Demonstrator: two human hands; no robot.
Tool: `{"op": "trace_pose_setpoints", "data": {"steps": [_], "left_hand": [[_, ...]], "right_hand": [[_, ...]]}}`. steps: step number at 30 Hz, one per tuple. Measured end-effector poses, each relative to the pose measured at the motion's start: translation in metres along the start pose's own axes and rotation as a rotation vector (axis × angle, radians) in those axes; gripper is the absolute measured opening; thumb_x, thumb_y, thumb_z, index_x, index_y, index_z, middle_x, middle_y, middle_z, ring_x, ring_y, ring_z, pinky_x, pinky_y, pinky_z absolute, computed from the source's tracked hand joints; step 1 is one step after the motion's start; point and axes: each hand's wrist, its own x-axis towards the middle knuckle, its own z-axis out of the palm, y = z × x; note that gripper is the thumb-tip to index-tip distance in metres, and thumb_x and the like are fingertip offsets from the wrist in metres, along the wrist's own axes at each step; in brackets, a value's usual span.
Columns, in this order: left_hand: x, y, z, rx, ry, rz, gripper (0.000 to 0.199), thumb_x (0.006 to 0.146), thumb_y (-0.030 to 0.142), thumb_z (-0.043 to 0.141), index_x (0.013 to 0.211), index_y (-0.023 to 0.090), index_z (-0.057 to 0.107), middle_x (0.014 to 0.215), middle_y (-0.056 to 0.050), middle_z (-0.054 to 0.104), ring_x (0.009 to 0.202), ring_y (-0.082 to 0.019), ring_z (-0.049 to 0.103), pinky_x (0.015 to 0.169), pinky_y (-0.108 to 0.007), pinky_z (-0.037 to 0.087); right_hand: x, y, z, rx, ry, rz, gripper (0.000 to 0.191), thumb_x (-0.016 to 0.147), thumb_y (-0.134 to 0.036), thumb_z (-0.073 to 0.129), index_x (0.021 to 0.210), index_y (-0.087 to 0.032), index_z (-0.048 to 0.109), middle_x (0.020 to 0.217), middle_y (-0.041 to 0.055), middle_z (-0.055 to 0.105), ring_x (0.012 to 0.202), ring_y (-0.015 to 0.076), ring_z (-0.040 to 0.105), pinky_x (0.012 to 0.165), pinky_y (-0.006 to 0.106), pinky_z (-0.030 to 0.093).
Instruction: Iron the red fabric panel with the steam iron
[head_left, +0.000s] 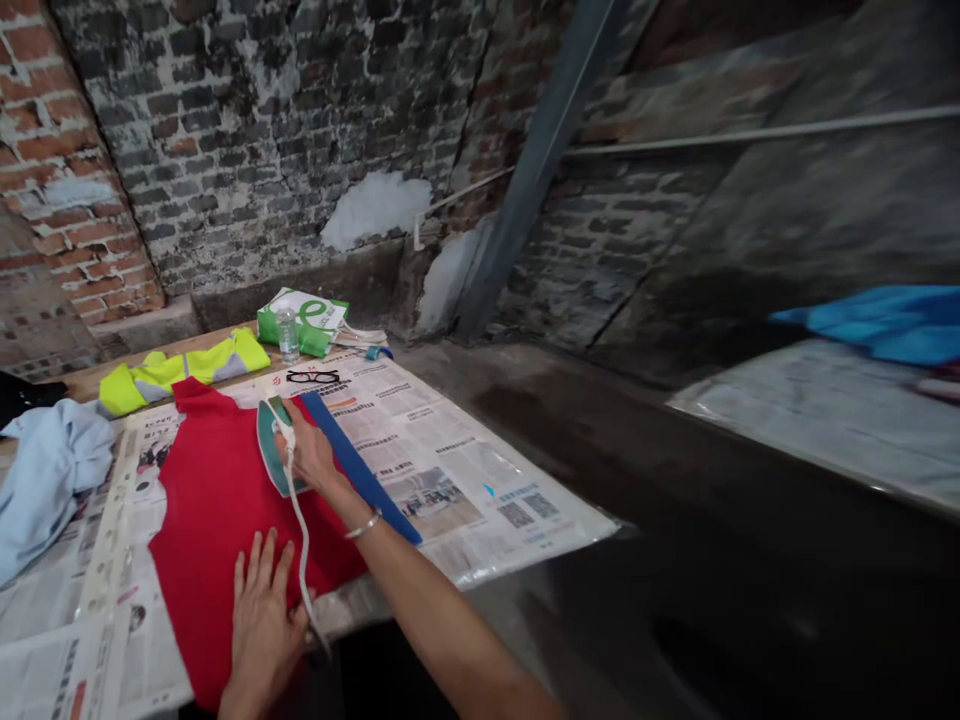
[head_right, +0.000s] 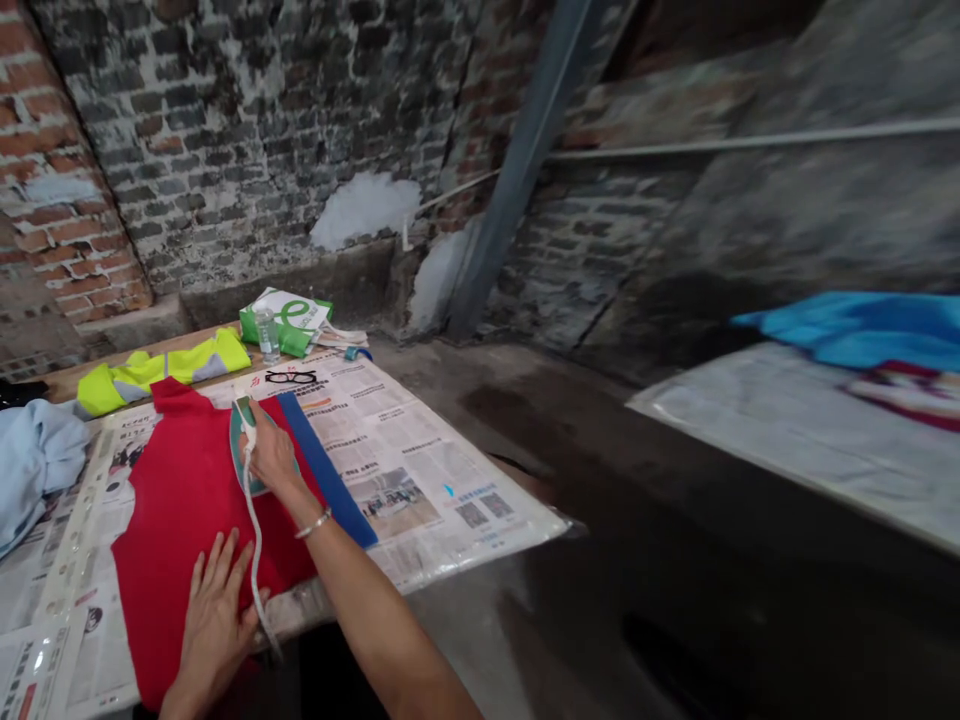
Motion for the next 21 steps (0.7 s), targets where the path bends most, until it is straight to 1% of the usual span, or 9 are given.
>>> {"op": "trace_pose_setpoints", "data": {"steps": [3,6,8,9,10,12,16,18,21], "left_hand": [[-0.001,-0.001,0.004,-0.015,0.03,0.002,0.052,0.091,0.021,0.056,0.143,0.02,0.06,0.158,-0.013,0.047,0.147,-0.033,0.044,0.115,-0.056,0.043],[-0.002,-0.001,0.008,-0.021,0.07,0.015,0.052,0.092,0.025,0.057,0.144,0.019,0.059,0.157,-0.014,0.049,0.146,-0.034,0.045,0.114,-0.056,0.044],[-0.002,0.0,0.008,-0.019,0.082,0.022,0.053,0.091,0.024,0.058,0.144,0.02,0.059,0.156,-0.014,0.05,0.145,-0.033,0.046,0.114,-0.055,0.045],[-0.002,0.0,0.007,-0.016,0.082,0.026,0.054,0.09,0.023,0.058,0.144,0.02,0.059,0.155,-0.015,0.051,0.144,-0.034,0.047,0.113,-0.055,0.045],[-0.002,0.001,0.006,-0.012,0.081,0.031,0.054,0.09,0.023,0.058,0.143,0.02,0.06,0.155,-0.015,0.051,0.144,-0.034,0.048,0.112,-0.056,0.046],[-0.002,0.002,0.003,-0.01,0.075,0.039,0.052,0.09,0.022,0.058,0.141,0.022,0.062,0.155,-0.015,0.051,0.143,-0.035,0.049,0.11,-0.057,0.047],[-0.003,0.003,-0.001,-0.009,0.072,0.028,0.048,0.091,0.021,0.059,0.138,0.027,0.065,0.157,-0.013,0.049,0.144,-0.035,0.047,0.111,-0.057,0.046],[-0.003,0.002,0.001,0.01,0.095,0.04,0.049,0.09,0.02,0.059,0.137,0.027,0.065,0.156,-0.012,0.05,0.143,-0.034,0.048,0.11,-0.056,0.047],[-0.003,-0.003,0.008,0.052,0.165,0.082,0.049,0.09,0.02,0.057,0.137,0.028,0.066,0.153,-0.012,0.054,0.139,-0.033,0.053,0.105,-0.053,0.052]], "right_hand": [[-0.042,0.019,-0.01,0.022,0.007,-0.004,0.068,0.094,-0.026,0.054,0.16,-0.018,0.039,0.102,0.0094,0.078,0.086,0.0223,0.074,0.073,0.025,0.051],[-0.08,0.04,-0.02,0.052,0.034,-0.025,0.07,0.092,-0.027,0.053,0.16,-0.017,0.038,0.098,0.0097,0.078,0.08,0.0238,0.073,0.07,0.028,0.051],[-0.092,0.052,-0.024,0.064,0.064,-0.036,0.07,0.091,-0.029,0.052,0.159,-0.016,0.04,0.096,0.0103,0.078,0.076,0.0249,0.072,0.069,0.03,0.051],[-0.093,0.056,-0.025,0.065,0.08,-0.039,0.07,0.091,-0.03,0.052,0.158,-0.015,0.041,0.095,0.0106,0.078,0.075,0.0253,0.072,0.068,0.03,0.051],[-0.09,0.06,-0.026,0.062,0.095,-0.037,0.07,0.09,-0.031,0.052,0.157,-0.014,0.042,0.093,0.0107,0.077,0.075,0.0257,0.072,0.068,0.031,0.051],[-0.075,0.063,-0.024,0.049,0.117,-0.013,0.069,0.09,-0.031,0.053,0.156,-0.015,0.045,0.089,0.0093,0.077,0.074,0.0254,0.071,0.067,0.03,0.05],[-0.024,0.056,-0.018,0.041,0.1,0.092,0.07,0.087,-0.023,0.057,0.156,-0.02,0.046,0.076,0.0038,0.074,0.069,0.0223,0.069,0.063,0.028,0.046],[-0.001,0.051,-0.018,0.071,0.076,0.127,0.072,0.086,-0.02,0.057,0.157,-0.02,0.044,0.071,0.0016,0.073,0.068,0.0209,0.069,0.062,0.026,0.045],[0.014,0.046,-0.022,0.184,0.027,0.075,0.071,0.087,-0.015,0.054,0.157,-0.017,0.043,0.064,-0.0016,0.07,0.061,0.0171,0.066,0.058,0.023,0.043]]}}
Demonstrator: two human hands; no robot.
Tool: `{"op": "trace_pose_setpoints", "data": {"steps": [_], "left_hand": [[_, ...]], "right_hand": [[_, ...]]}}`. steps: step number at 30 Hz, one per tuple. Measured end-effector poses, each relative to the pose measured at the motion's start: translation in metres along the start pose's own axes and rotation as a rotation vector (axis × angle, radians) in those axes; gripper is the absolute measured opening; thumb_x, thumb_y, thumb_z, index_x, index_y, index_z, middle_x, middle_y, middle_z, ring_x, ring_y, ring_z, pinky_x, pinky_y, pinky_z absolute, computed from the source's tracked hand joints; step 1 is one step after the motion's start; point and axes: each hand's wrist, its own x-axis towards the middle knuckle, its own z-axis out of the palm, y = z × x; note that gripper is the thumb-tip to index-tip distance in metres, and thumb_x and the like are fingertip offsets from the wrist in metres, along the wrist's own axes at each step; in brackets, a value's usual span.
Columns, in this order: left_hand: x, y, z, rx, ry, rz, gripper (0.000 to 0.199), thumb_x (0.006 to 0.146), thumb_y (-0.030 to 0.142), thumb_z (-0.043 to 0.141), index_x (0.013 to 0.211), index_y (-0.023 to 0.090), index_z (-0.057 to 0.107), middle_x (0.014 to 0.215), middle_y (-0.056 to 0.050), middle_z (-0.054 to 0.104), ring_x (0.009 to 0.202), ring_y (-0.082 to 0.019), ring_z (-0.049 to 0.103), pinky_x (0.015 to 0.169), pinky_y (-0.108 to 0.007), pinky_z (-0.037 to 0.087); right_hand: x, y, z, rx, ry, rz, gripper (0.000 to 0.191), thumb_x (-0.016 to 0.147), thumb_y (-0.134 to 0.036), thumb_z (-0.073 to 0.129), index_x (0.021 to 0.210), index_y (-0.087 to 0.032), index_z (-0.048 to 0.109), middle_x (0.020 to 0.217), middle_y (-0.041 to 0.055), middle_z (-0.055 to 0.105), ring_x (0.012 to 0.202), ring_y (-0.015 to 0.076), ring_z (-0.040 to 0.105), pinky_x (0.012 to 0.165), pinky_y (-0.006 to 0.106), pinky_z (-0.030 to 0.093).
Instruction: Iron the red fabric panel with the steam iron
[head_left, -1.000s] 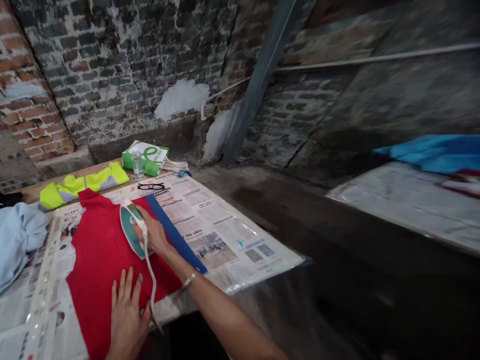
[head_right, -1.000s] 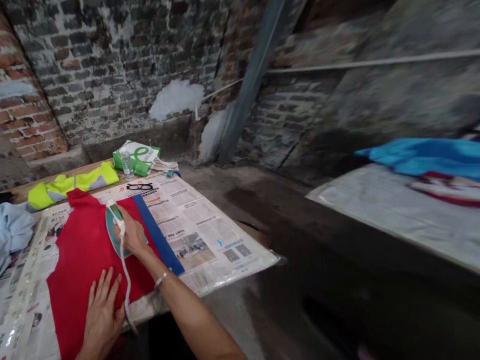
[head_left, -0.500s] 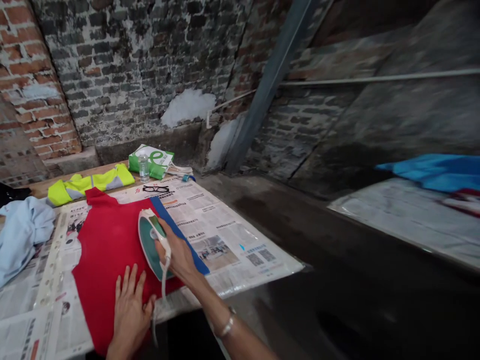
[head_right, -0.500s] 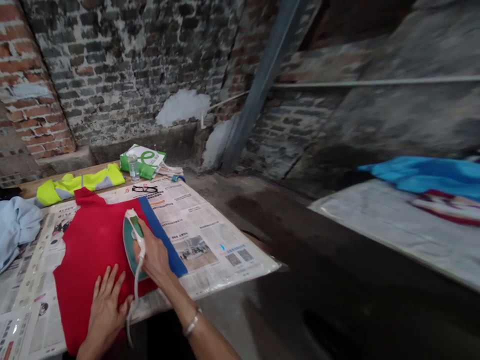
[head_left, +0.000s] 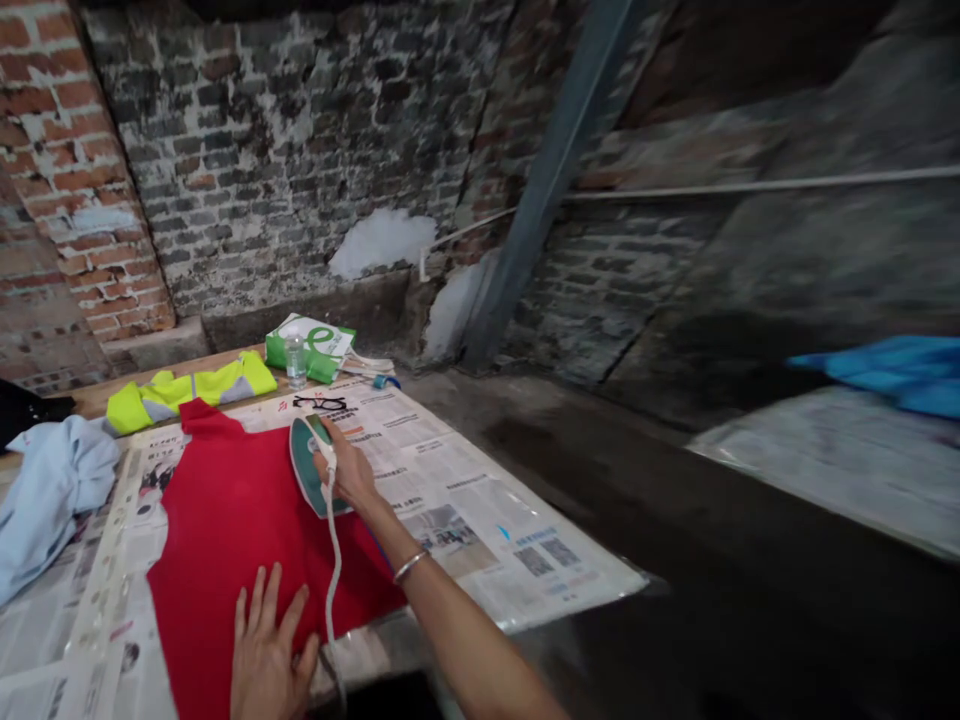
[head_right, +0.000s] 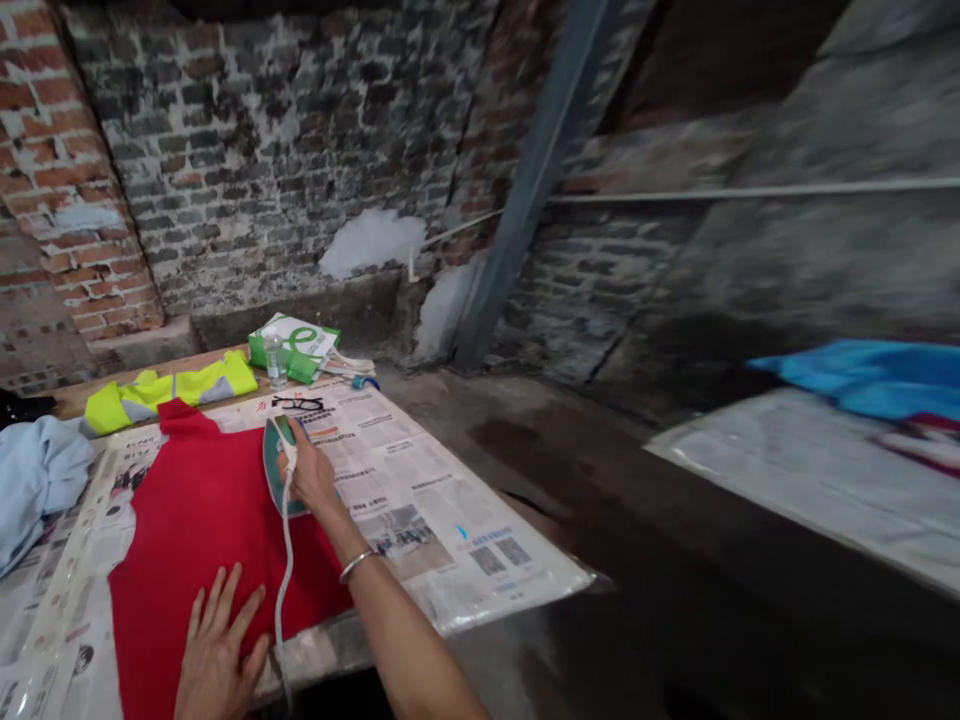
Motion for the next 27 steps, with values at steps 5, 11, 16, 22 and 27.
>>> {"op": "trace_pose_setpoints", "data": {"steps": [5,11,16,22,27], "left_hand": [[0.003,-0.009,0.011,0.046,0.112,0.069,0.045,0.093,0.023,0.051,0.134,0.027,0.068,0.148,-0.013,0.059,0.135,-0.034,0.057,0.098,-0.053,0.055],[0.007,-0.009,0.006,-0.001,0.07,0.042,0.044,0.095,0.025,0.05,0.135,0.027,0.067,0.152,-0.012,0.055,0.136,-0.034,0.055,0.103,-0.054,0.053],[0.006,-0.002,-0.006,-0.051,-0.021,-0.027,0.042,0.097,0.026,0.053,0.136,0.027,0.066,0.154,-0.011,0.053,0.141,-0.032,0.051,0.109,-0.054,0.049],[0.011,0.0,-0.01,-0.102,-0.172,-0.065,0.044,0.088,0.024,0.064,0.132,0.026,0.069,0.152,-0.014,0.054,0.14,-0.036,0.051,0.109,-0.059,0.048],[0.037,0.013,0.003,-0.16,-0.131,-0.046,0.046,0.093,0.022,0.054,0.138,0.021,0.063,0.156,-0.015,0.05,0.144,-0.035,0.048,0.113,-0.06,0.045]], "right_hand": [[-0.033,0.01,-0.012,0.084,-0.048,-0.05,0.073,0.085,-0.016,0.053,0.157,-0.018,0.042,0.059,-0.004,0.067,0.055,0.0166,0.063,0.054,0.022,0.044],[-0.104,0.03,-0.034,0.089,0.018,-0.128,0.068,0.084,-0.025,0.053,0.151,-0.018,0.049,0.082,0.0033,0.075,0.065,0.0192,0.067,0.061,0.026,0.05],[-0.122,0.041,-0.044,0.146,0.008,-0.148,0.066,0.084,-0.03,0.056,0.149,-0.019,0.05,0.089,0.0057,0.076,0.071,0.0209,0.07,0.065,0.026,0.054],[-0.117,0.05,-0.038,0.143,0.069,-0.166,0.061,0.088,-0.034,0.053,0.146,-0.018,0.053,0.094,0.0087,0.076,0.078,0.0234,0.073,0.07,0.029,0.057],[-0.114,0.048,-0.036,0.118,0.099,-0.206,0.061,0.087,-0.033,0.052,0.146,-0.017,0.053,0.095,0.0086,0.077,0.076,0.0233,0.072,0.072,0.031,0.058]]}}
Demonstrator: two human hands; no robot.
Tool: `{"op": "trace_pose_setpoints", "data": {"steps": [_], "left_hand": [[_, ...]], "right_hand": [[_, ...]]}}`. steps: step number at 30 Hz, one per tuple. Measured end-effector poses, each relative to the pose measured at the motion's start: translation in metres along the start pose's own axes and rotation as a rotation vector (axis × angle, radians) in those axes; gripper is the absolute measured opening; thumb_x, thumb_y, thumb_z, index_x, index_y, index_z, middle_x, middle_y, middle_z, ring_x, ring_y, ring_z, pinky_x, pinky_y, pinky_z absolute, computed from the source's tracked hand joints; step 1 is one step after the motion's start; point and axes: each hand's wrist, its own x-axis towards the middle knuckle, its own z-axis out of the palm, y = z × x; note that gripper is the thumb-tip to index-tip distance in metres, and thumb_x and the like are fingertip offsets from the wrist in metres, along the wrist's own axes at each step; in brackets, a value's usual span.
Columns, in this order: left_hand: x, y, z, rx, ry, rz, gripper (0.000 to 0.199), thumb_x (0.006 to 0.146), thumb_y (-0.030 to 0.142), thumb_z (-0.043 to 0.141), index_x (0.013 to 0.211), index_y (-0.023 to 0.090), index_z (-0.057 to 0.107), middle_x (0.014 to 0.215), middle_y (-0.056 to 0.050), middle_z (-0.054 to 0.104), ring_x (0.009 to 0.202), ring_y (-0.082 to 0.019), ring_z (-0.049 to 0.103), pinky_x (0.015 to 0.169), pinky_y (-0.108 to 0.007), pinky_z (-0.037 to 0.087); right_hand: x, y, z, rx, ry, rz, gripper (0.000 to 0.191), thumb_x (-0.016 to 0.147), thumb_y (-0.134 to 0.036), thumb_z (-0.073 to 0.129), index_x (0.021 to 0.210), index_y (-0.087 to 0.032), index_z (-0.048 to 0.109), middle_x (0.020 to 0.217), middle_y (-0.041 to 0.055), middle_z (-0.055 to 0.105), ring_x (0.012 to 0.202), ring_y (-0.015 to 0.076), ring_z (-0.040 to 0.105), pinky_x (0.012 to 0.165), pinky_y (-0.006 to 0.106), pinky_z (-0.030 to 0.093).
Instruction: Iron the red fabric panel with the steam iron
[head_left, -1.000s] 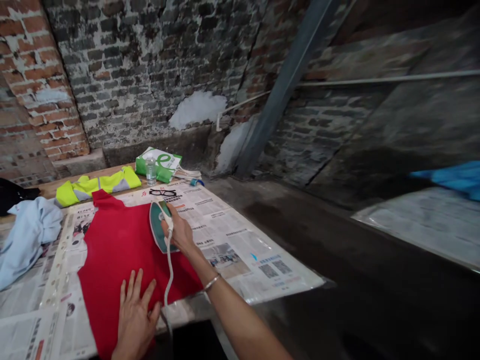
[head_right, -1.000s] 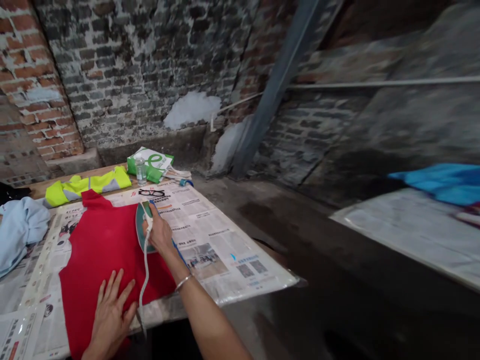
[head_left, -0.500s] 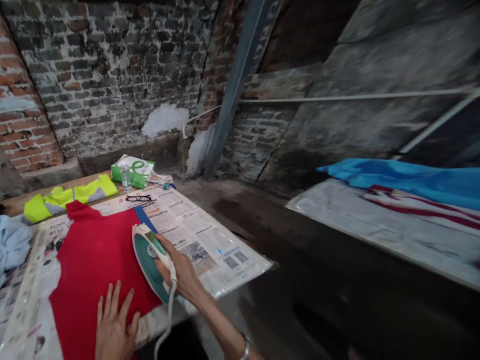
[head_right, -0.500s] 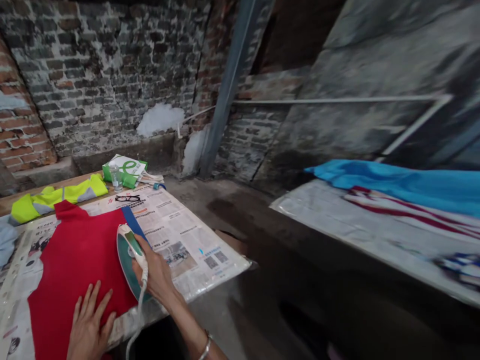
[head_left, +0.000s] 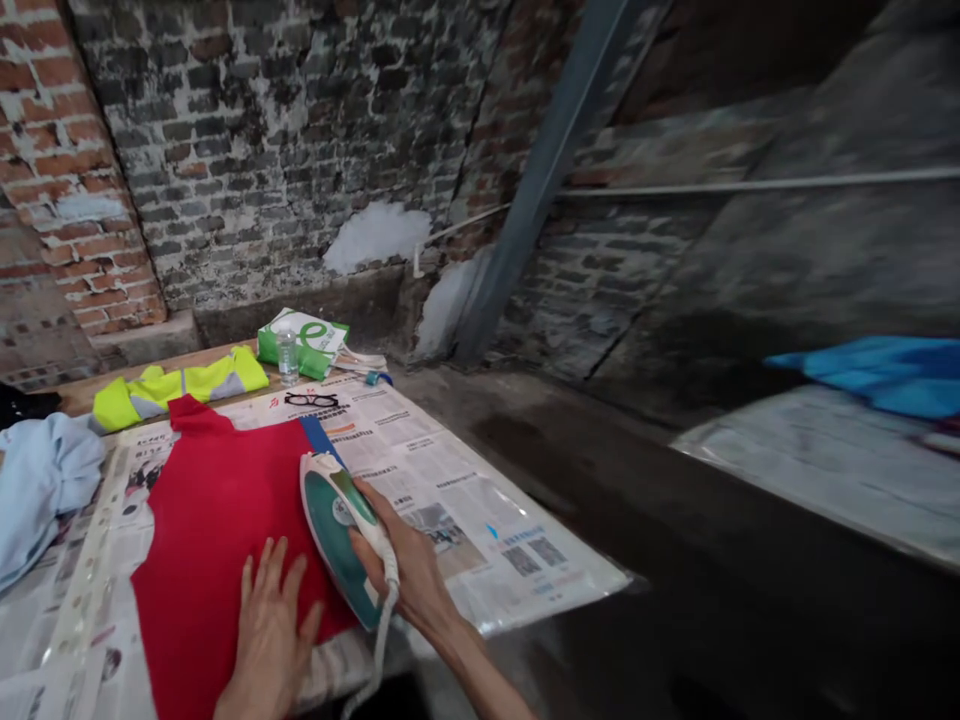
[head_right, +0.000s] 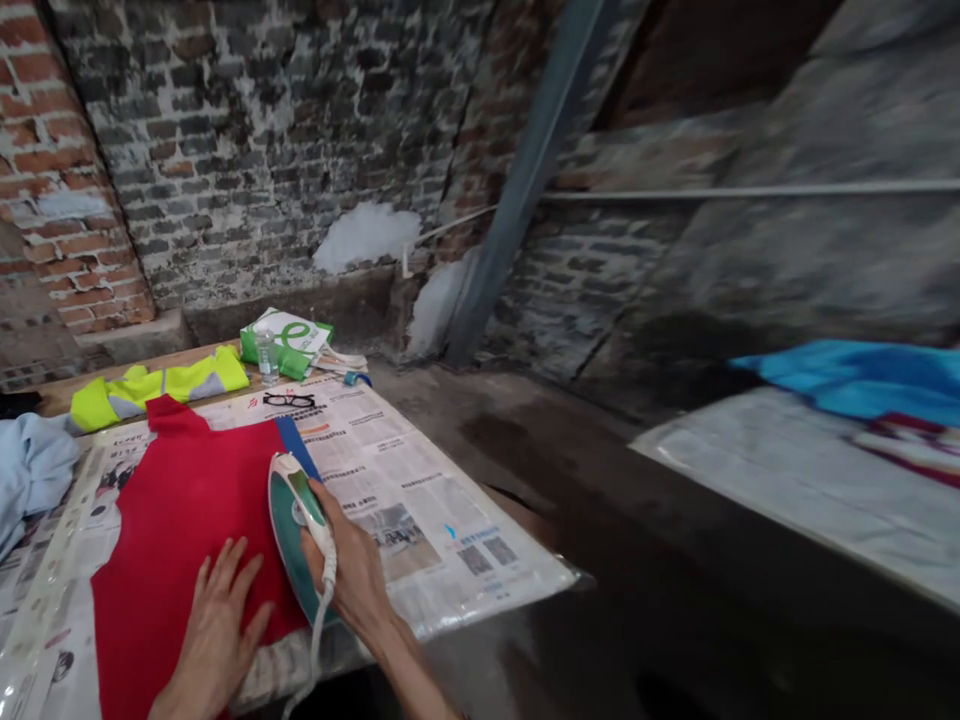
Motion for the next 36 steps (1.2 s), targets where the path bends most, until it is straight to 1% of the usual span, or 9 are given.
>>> {"op": "trace_pose_setpoints", "data": {"steps": [7,11,14,17,20,24,29,33,36], "left_hand": [[-0.001,0.009,0.031,0.012,0.035,0.061,0.059,0.093,0.02,0.052,0.152,0.021,0.049,0.161,-0.014,0.043,0.15,-0.034,0.038,0.115,-0.059,0.042],[-0.001,0.011,0.021,0.006,-0.015,0.065,0.058,0.091,0.017,0.054,0.148,0.025,0.054,0.161,-0.013,0.042,0.148,-0.035,0.041,0.116,-0.059,0.041],[0.003,0.015,0.006,-0.021,-0.082,0.047,0.064,0.087,0.011,0.055,0.148,0.029,0.054,0.163,-0.011,0.039,0.15,-0.035,0.037,0.117,-0.061,0.039],[0.006,0.019,-0.006,-0.048,-0.142,0.027,0.062,0.088,0.01,0.054,0.147,0.029,0.055,0.164,-0.011,0.038,0.152,-0.034,0.034,0.118,-0.062,0.036],[0.006,0.02,-0.01,-0.049,-0.151,0.018,0.058,0.091,0.012,0.051,0.147,0.026,0.055,0.162,-0.013,0.041,0.152,-0.033,0.034,0.119,-0.062,0.035],[0.007,0.016,-0.004,-0.073,-0.108,0.027,0.052,0.098,0.023,0.048,0.15,0.017,0.05,0.161,-0.015,0.043,0.151,-0.032,0.036,0.119,-0.059,0.036],[0.006,0.015,0.003,-0.133,-0.106,0.006,0.056,0.098,0.024,0.048,0.153,0.014,0.043,0.16,-0.016,0.044,0.152,-0.03,0.035,0.121,-0.058,0.034],[0.008,0.005,-0.011,-0.323,-0.282,-0.008,0.057,0.098,0.031,0.054,0.154,0.02,0.044,0.165,-0.014,0.035,0.154,-0.032,0.028,0.123,-0.061,0.029],[0.019,-0.025,-0.026,-0.412,-0.29,-0.068,0.052,0.102,0.036,0.05,0.152,0.025,0.047,0.165,-0.012,0.035,0.154,-0.028,0.031,0.124,-0.055,0.031]], "right_hand": [[0.029,0.006,0.007,-0.007,-0.032,0.019,0.065,0.085,-0.025,0.053,0.15,-0.022,0.051,0.073,-0.0003,0.071,0.057,0.0184,0.063,0.057,0.025,0.05],[0.089,0.005,0.025,-0.064,-0.104,0.143,0.064,0.087,-0.02,0.053,0.15,-0.023,0.052,0.062,-0.0035,0.066,0.057,0.0169,0.062,0.057,0.022,0.046],[0.134,-0.008,0.04,-0.179,-0.113,0.18,0.065,0.084,-0.017,0.059,0.148,-0.024,0.055,0.079,0.0005,0.073,0.074,0.0194,0.068,0.067,0.024,0.048],[0.153,-0.019,0.044,-0.201,-0.139,0.149,0.069,0.084,-0.017,0.061,0.151,-0.02,0.051,0.096,0.0051,0.076,0.088,0.0228,0.07,0.076,0.027,0.051],[0.137,-0.016,0.033,-0.166,-0.162,0.131,0.07,0.083,-0.018,0.061,0.153,-0.019,0.049,0.099,0.0061,0.077,0.088,0.0233,0.07,0.078,0.028,0.052],[0.072,0.006,0.003,-0.092,-0.151,0.098,0.071,0.082,-0.021,0.061,0.152,-0.021,0.049,0.105,0.0062,0.077,0.085,0.0237,0.071,0.08,0.032,0.056],[-0.002,0.027,-0.023,0.077,0.034,-0.055,0.061,0.088,-0.032,0.056,0.147,-0.017,0.052,0.131,0.0136,0.069,0.117,0.028,0.067,0.1,0.04,0.054],[-0.004,0.03,-0.015,0.08,0.037,-0.061,0.059,0.088,-0.036,0.057,0.144,-0.016,0.054,0.13,0.0146,0.07,0.118,0.0292,0.067,0.099,0.039,0.055],[0.014,0.029,-0.002,0.065,-0.043,-0.048,0.06,0.087,-0.035,0.057,0.144,-0.018,0.055,0.117,0.0119,0.075,0.103,0.0283,0.073,0.086,0.035,0.059]]}}
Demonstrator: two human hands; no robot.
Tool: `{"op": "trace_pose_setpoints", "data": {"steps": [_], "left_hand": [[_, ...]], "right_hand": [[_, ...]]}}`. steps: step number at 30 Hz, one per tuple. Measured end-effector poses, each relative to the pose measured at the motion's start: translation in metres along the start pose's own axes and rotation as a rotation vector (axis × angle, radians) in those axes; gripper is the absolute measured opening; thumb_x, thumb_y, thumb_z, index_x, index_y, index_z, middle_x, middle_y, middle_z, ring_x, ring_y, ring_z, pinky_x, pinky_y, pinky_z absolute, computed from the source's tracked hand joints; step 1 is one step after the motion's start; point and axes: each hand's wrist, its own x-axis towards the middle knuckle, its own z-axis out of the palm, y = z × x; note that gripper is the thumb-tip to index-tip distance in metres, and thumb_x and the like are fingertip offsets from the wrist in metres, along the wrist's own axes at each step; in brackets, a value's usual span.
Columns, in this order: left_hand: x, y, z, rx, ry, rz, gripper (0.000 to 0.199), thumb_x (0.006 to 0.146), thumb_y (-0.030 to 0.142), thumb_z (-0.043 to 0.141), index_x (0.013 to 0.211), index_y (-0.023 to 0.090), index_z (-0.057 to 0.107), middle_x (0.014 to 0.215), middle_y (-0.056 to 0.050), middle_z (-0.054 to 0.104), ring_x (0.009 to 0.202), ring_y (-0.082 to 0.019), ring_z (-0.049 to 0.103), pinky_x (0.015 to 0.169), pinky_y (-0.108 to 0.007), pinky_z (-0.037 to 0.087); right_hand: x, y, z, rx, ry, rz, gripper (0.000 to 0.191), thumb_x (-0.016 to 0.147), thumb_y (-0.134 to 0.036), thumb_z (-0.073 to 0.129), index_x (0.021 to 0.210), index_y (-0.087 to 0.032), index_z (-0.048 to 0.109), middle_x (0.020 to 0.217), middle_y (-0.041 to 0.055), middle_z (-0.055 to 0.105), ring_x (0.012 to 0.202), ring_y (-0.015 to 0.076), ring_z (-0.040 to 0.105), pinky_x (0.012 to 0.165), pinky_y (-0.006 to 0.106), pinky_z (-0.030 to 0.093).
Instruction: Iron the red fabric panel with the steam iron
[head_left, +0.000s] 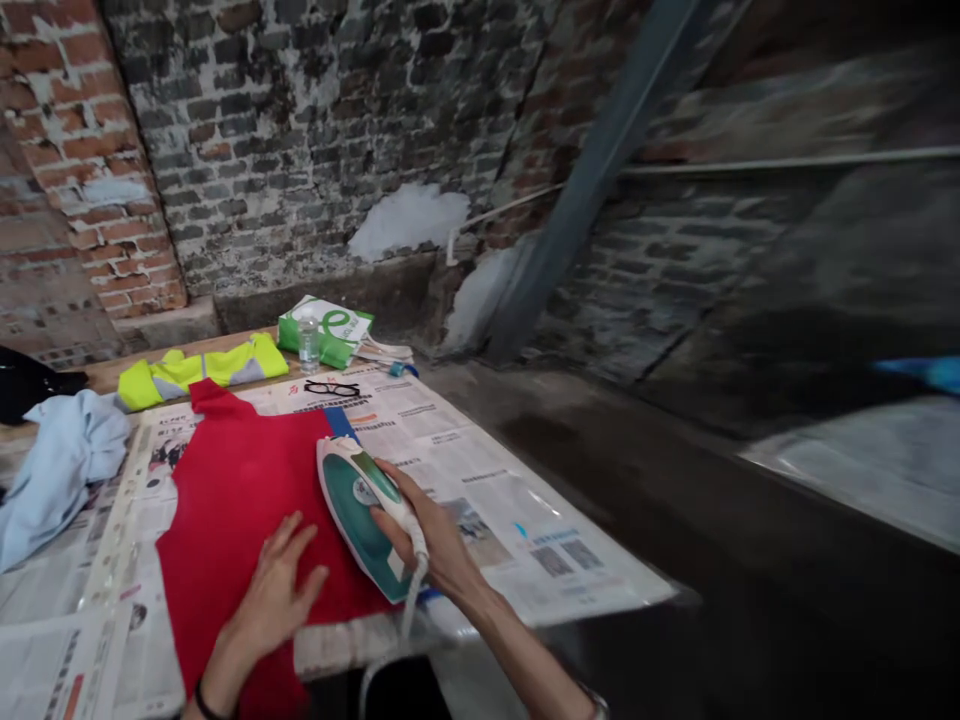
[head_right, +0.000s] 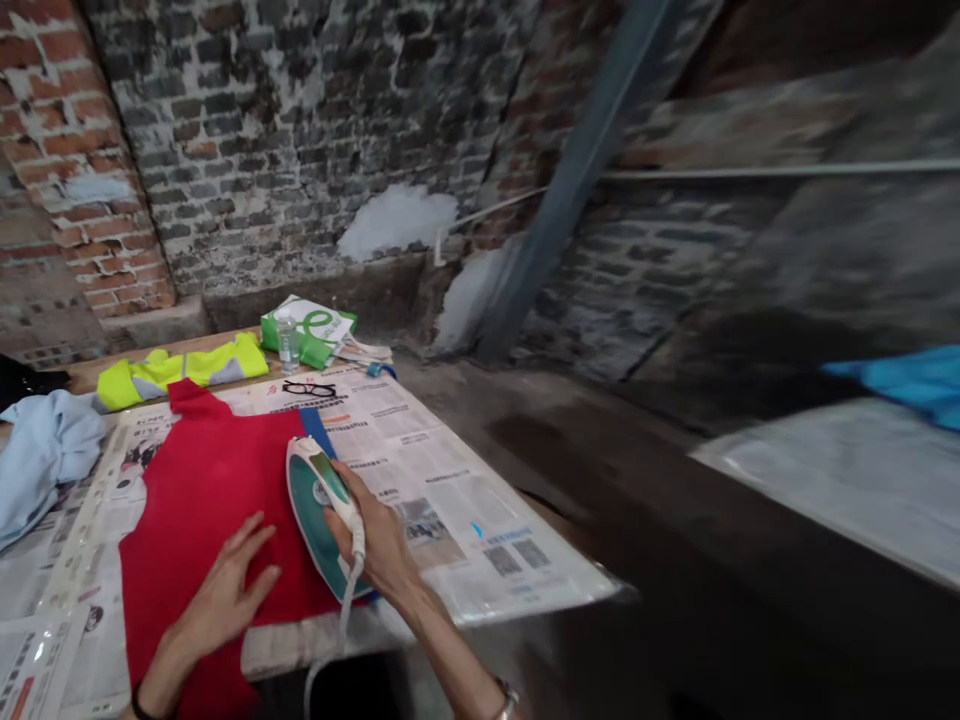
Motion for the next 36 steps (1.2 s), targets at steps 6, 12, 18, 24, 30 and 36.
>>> {"op": "trace_pose_setpoints", "data": {"steps": [6,12,18,24,30,36], "left_hand": [[0.043,-0.082,-0.062,0.324,0.079,-0.269,0.048,0.101,0.033,0.049,0.147,0.02,0.053,0.159,-0.014,0.045,0.15,-0.03,0.038,0.121,-0.054,0.035],[0.062,-0.125,-0.065,0.445,0.168,-0.33,0.058,0.101,0.043,0.049,0.153,0.017,0.047,0.165,-0.014,0.034,0.155,-0.034,0.026,0.126,-0.057,0.022],[0.059,-0.135,-0.05,0.482,0.245,-0.372,0.078,0.097,0.058,0.047,0.153,0.005,0.043,0.163,-0.021,0.036,0.155,-0.035,0.027,0.126,-0.053,0.026],[0.055,-0.15,-0.051,0.416,0.26,-0.446,0.101,0.083,0.077,0.056,0.152,0.003,0.044,0.163,-0.025,0.033,0.154,-0.041,0.025,0.126,-0.057,0.023],[0.051,-0.162,-0.045,0.324,0.342,-0.379,0.113,0.076,0.081,0.061,0.154,0.004,0.036,0.161,-0.027,0.036,0.153,-0.042,0.029,0.125,-0.06,0.024],[0.052,-0.163,-0.042,0.298,0.444,-0.368,0.121,0.071,0.08,0.066,0.158,0.007,0.024,0.16,-0.026,0.039,0.152,-0.043,0.031,0.123,-0.062,0.027]], "right_hand": [[0.051,0.001,0.036,0.025,-0.074,0.045,0.066,0.082,-0.035,0.059,0.145,-0.018,0.055,0.087,0.005,0.075,0.07,0.022,0.069,0.064,0.029,0.053],[0.115,-0.006,0.083,0.029,-0.161,0.012,0.066,0.076,-0.035,0.063,0.14,-0.017,0.057,0.078,0.0021,0.072,0.063,0.0203,0.062,0.065,0.031,0.051],[0.142,0.002,0.075,0.062,-0.343,-0.132,0.057,0.076,-0.041,0.067,0.127,-0.014,0.067,0.1,0.0103,0.075,0.083,0.0263,0.068,0.076,0.036,0.054],[0.14,0.023,0.032,0.063,-0.564,-0.123,0.067,0.077,-0.045,0.069,0.137,-0.015,0.065,0.094,0.0062,0.073,0.072,0.0223,0.063,0.065,0.031,0.05],[0.174,0.021,0.039,0.174,-0.724,-0.118,0.068,0.075,-0.048,0.073,0.135,-0.015,0.067,0.113,0.0092,0.073,0.091,0.0255,0.065,0.074,0.031,0.051],[0.234,-0.003,0.091,0.267,-0.935,-0.169,0.073,0.067,-0.047,0.08,0.13,-0.013,0.069,0.104,0.0055,0.072,0.085,0.0209,0.061,0.072,0.028,0.048]]}}
